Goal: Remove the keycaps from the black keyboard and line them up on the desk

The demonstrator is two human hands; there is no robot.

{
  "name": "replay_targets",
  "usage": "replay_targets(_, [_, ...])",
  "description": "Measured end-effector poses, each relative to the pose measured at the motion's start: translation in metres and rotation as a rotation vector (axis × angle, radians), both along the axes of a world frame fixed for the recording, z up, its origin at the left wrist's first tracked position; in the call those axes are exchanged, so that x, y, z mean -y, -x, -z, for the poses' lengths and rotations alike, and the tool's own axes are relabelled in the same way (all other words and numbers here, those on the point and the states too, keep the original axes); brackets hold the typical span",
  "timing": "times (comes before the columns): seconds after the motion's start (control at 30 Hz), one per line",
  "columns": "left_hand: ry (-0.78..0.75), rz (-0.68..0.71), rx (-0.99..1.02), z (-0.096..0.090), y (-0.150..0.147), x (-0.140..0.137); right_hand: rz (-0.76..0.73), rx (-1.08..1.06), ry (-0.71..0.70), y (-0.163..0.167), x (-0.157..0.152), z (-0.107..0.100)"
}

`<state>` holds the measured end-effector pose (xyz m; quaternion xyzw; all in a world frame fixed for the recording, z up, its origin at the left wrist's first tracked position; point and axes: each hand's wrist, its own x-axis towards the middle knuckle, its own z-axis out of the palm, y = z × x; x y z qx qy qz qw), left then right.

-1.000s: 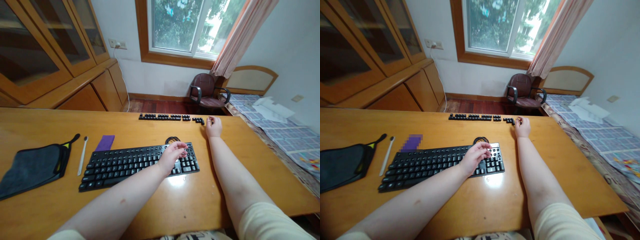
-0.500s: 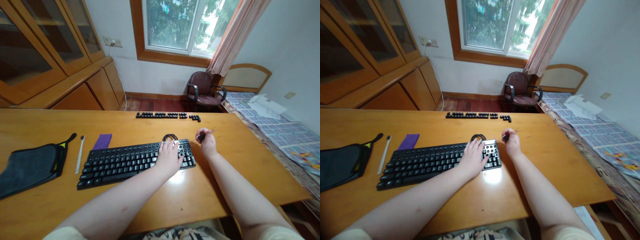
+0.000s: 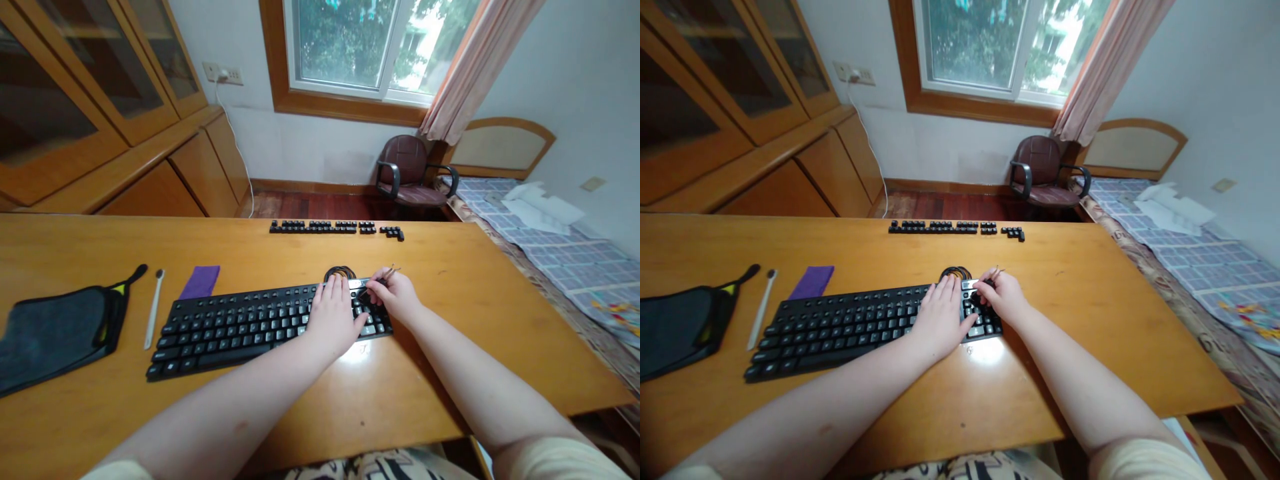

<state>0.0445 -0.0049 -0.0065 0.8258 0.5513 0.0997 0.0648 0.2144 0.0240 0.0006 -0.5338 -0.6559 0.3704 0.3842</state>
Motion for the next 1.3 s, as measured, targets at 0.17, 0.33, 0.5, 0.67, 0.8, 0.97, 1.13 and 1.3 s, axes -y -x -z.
replay_targets(0.17, [0.016,0.019,-0.003,-0.002,0.002,-0.001,-0.021,0.021,0.040,0.008,0.002,-0.002])
replay_targets(0.33, [0.008,0.019,-0.002,-0.003,0.002,-0.001,-0.042,0.165,-0.004,0.011,0.001,-0.006])
replay_targets(0.5, [-0.018,0.009,0.009,0.001,0.000,0.000,-0.066,0.291,-0.116,0.009,0.003,-0.010])
replay_targets(0.67, [-0.014,0.016,0.015,0.002,-0.001,-0.001,-0.109,0.291,-0.177,0.011,0.005,-0.013])
replay_targets(0.8, [-0.011,0.015,0.013,0.001,-0.001,-0.002,-0.108,0.281,-0.166,0.013,0.005,-0.014])
replay_targets(0.97, [-0.001,0.014,0.009,-0.001,0.000,-0.002,-0.061,0.222,-0.019,0.017,0.003,-0.007])
replay_targets(1.13, [0.000,0.008,0.019,-0.001,0.000,-0.002,-0.116,0.385,-0.268,0.020,0.006,-0.005])
replay_targets(1.3, [0.000,0.013,0.026,-0.001,0.000,-0.001,-0.192,0.555,-0.467,0.019,0.013,-0.004])
